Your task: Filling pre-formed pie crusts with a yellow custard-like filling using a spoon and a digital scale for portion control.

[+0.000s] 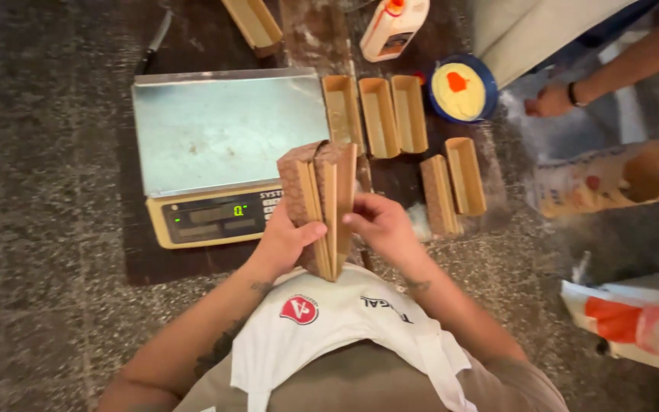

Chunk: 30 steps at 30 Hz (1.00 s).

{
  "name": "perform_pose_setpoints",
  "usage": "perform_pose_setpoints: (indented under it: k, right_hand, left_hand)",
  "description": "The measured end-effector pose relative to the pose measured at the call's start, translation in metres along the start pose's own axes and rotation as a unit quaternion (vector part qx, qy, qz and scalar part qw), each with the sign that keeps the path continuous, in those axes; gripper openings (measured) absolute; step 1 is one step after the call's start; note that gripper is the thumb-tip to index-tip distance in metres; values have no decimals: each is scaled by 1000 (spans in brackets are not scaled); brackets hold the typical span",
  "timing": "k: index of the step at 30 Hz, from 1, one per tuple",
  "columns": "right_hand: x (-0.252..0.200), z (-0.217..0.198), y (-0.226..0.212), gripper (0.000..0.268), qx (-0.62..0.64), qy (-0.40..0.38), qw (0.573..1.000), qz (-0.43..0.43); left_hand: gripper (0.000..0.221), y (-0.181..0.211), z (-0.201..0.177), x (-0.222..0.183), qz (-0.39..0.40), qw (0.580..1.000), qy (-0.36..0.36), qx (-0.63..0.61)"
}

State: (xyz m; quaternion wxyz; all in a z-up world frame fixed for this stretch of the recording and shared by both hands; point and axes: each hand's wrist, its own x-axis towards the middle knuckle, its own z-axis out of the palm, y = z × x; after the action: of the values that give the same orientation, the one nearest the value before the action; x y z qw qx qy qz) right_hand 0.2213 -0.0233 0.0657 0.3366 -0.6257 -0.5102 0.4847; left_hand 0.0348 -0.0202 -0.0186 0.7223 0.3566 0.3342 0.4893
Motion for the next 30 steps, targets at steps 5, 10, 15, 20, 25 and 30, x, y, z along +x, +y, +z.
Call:
perform_pose_setpoints:
  k: [5,10,15,20,25,30]
  right_hand:
    - [-4,12,-1,11,-49,89,993,-59]
    - [-7,-33,23,14,27,219,973,-74]
    - [26,-108,143,29,-311,237,918,66]
    - [12,-77,88,16,-75,229,968,75]
    - [-8,-33,-26,8,84,175,981,26]
    - [1,-51,-11,13,-14,187,982,33]
  left_hand:
    - [84,5,-10,-2,30,998,48,-2]
    - [70,4,-46,-15,37,991,124,29]
    - [68,13,-66,-33,9,983,182,7]
    - [73,21,-53,-30,-5,989,150,5]
    - [78,9,-50,-17,-8,994,111,9]
    - [82,8,-55,-17,-10,994,109,16]
